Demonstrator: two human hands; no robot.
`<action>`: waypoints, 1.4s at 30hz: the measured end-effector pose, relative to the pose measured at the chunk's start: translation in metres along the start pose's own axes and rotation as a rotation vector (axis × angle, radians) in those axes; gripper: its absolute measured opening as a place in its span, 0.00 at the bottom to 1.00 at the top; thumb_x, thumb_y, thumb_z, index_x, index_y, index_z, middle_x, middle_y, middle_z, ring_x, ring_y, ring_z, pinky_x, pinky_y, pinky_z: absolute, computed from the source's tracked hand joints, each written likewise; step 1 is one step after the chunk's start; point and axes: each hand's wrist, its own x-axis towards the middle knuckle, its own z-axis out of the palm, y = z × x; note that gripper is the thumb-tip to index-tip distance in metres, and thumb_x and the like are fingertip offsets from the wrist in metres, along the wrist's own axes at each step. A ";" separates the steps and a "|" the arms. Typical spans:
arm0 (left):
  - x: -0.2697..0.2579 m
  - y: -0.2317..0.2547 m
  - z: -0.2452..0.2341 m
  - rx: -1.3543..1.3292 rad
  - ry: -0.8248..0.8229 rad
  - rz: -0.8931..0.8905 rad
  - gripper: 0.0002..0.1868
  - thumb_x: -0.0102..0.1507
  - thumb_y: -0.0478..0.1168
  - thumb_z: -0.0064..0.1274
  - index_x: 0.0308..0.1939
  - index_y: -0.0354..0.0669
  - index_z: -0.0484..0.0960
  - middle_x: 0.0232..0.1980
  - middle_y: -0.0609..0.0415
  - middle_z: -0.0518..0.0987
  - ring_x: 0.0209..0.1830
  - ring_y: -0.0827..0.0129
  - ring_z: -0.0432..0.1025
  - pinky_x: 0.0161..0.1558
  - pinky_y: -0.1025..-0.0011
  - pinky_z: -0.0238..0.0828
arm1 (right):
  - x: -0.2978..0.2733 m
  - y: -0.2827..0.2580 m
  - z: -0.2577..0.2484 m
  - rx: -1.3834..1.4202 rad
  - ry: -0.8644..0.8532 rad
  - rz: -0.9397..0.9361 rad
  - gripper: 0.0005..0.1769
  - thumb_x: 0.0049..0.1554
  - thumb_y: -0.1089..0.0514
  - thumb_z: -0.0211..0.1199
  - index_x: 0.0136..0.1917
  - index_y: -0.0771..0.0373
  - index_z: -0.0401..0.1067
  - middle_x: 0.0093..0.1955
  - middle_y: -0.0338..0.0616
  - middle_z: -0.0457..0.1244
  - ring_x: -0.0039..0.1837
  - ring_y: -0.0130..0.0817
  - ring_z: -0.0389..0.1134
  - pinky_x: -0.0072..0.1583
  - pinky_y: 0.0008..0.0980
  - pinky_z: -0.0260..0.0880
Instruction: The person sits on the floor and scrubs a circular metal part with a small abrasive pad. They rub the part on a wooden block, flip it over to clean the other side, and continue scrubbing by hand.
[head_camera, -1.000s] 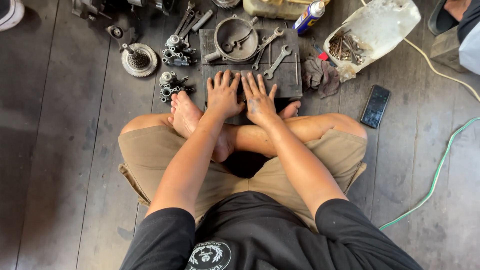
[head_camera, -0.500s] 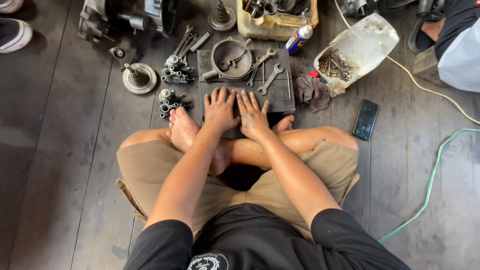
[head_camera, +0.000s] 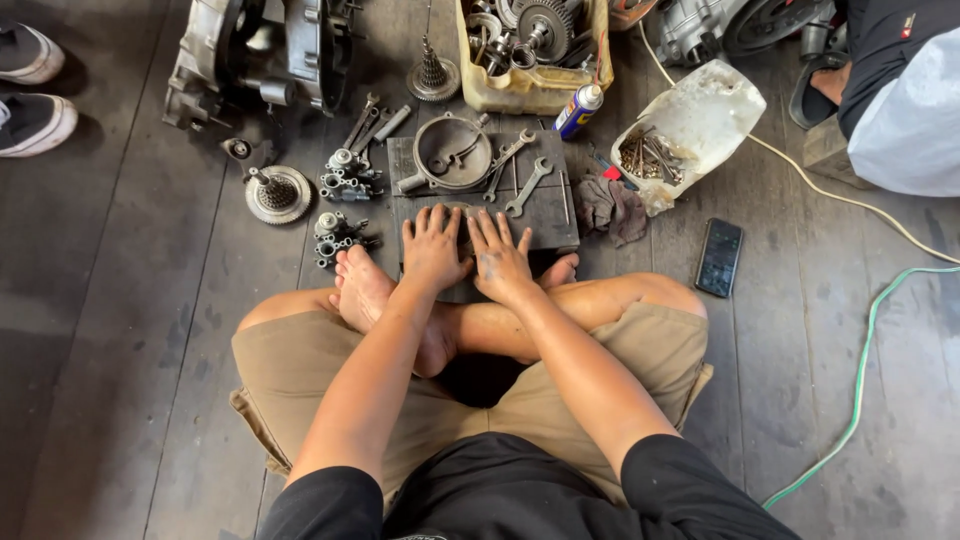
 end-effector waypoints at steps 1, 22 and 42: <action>-0.003 0.004 0.001 -0.004 0.000 0.000 0.51 0.55 0.62 0.57 0.79 0.51 0.58 0.76 0.48 0.56 0.79 0.49 0.47 0.73 0.40 0.43 | -0.006 0.001 0.001 -0.004 -0.002 0.001 0.56 0.50 0.60 0.66 0.85 0.57 0.40 0.87 0.48 0.34 0.85 0.59 0.33 0.73 0.84 0.32; 0.002 -0.002 0.005 0.003 -0.027 0.022 0.50 0.57 0.61 0.54 0.80 0.51 0.56 0.77 0.46 0.55 0.80 0.47 0.46 0.73 0.38 0.44 | -0.006 -0.003 0.002 -0.140 -0.140 -0.022 0.57 0.54 0.47 0.65 0.85 0.60 0.35 0.88 0.49 0.32 0.87 0.50 0.31 0.73 0.84 0.21; -0.002 -0.001 -0.002 -0.019 -0.009 0.015 0.49 0.57 0.61 0.57 0.78 0.51 0.59 0.75 0.47 0.56 0.79 0.47 0.47 0.73 0.38 0.43 | -0.005 -0.003 -0.017 -0.080 -0.103 -0.049 0.51 0.57 0.53 0.60 0.85 0.62 0.37 0.88 0.49 0.32 0.86 0.53 0.31 0.73 0.84 0.21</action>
